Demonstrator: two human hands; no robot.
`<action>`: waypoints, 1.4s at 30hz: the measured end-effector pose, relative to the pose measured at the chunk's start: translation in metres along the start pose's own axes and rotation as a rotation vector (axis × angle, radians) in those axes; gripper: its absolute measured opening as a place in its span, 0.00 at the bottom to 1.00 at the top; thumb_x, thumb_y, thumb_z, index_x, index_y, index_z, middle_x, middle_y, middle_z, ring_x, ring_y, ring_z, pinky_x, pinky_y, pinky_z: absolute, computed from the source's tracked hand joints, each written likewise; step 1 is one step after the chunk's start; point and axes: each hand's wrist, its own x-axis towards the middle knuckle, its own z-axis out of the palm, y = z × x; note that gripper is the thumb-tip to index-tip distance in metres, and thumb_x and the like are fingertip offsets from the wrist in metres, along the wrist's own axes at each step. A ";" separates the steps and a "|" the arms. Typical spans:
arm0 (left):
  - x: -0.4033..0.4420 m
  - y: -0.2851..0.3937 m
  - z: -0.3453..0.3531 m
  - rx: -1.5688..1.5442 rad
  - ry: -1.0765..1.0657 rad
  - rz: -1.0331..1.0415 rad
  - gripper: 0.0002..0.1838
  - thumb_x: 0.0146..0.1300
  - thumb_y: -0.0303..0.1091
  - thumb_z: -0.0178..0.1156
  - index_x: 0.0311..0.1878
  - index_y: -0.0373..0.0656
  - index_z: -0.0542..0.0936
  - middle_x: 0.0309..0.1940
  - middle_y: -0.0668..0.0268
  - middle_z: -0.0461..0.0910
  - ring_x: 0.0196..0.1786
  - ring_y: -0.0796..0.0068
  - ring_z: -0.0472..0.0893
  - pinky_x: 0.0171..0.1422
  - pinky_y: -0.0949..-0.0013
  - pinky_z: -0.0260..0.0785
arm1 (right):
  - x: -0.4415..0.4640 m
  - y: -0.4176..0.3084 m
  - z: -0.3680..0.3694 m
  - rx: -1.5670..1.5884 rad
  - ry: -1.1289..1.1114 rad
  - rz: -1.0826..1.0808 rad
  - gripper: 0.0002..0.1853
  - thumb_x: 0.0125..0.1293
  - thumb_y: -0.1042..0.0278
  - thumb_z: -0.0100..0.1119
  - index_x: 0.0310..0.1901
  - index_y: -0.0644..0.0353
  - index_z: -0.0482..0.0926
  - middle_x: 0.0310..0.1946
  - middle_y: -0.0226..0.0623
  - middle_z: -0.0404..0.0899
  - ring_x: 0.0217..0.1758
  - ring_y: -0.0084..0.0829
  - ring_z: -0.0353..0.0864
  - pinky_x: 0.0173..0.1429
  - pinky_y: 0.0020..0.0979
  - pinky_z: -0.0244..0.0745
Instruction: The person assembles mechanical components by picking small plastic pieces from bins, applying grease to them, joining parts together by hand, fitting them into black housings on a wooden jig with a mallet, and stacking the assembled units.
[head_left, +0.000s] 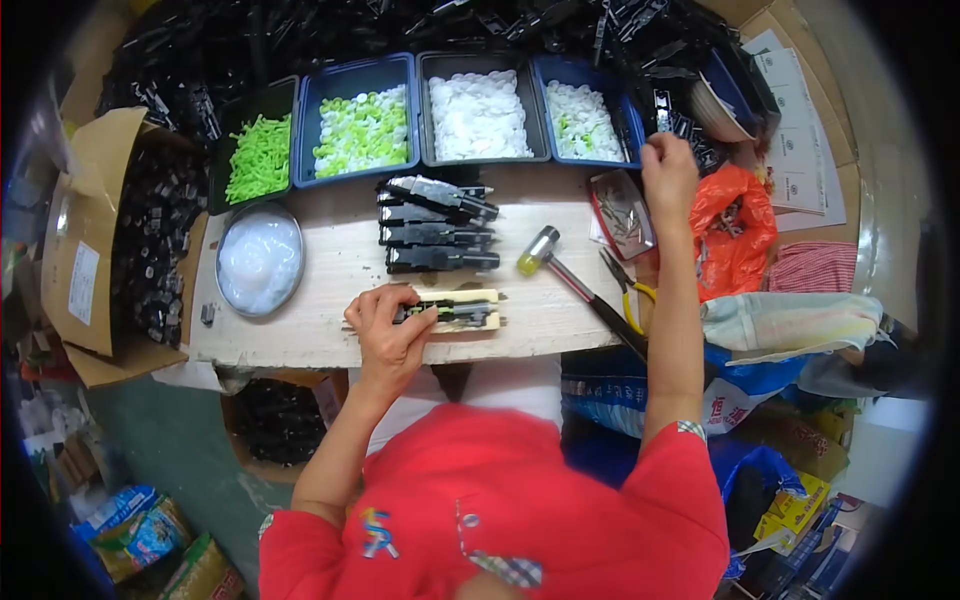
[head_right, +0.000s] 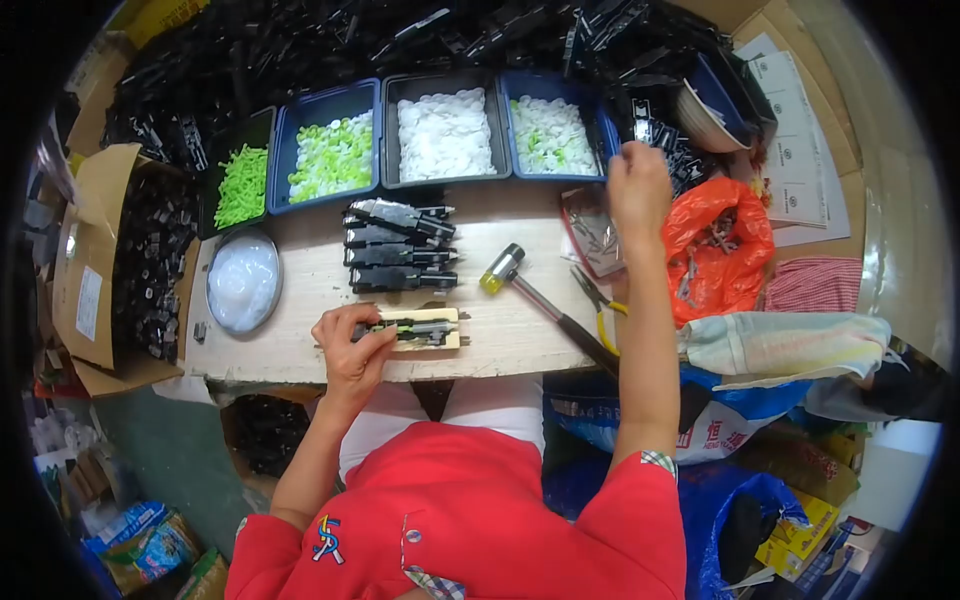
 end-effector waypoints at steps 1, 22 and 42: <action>0.000 0.000 0.001 -0.002 0.007 0.002 0.10 0.43 0.26 0.65 0.32 0.48 0.81 0.38 0.67 0.75 0.46 0.67 0.70 0.50 0.64 0.52 | 0.014 0.015 0.001 -0.233 0.074 -0.064 0.11 0.55 0.65 0.59 0.36 0.64 0.77 0.34 0.48 0.76 0.38 0.48 0.76 0.44 0.43 0.71; -0.005 -0.007 -0.013 -0.164 0.096 -0.130 0.14 0.44 0.28 0.64 0.39 0.48 0.80 0.39 0.71 0.75 0.47 0.70 0.69 0.52 0.66 0.51 | -0.081 -0.081 -0.031 0.662 -0.787 0.170 0.20 0.70 0.49 0.42 0.43 0.57 0.77 0.20 0.18 0.60 0.21 0.12 0.56 0.24 0.19 0.49; -0.025 -0.027 -0.035 -0.302 0.072 -0.285 0.15 0.50 0.20 0.63 0.44 0.39 0.80 0.43 0.63 0.71 0.46 0.74 0.72 0.40 0.76 0.77 | -0.139 -0.176 -0.027 0.489 -0.792 -0.431 0.19 0.57 0.65 0.61 0.50 0.57 0.74 0.33 0.42 0.72 0.31 0.42 0.76 0.35 0.35 0.71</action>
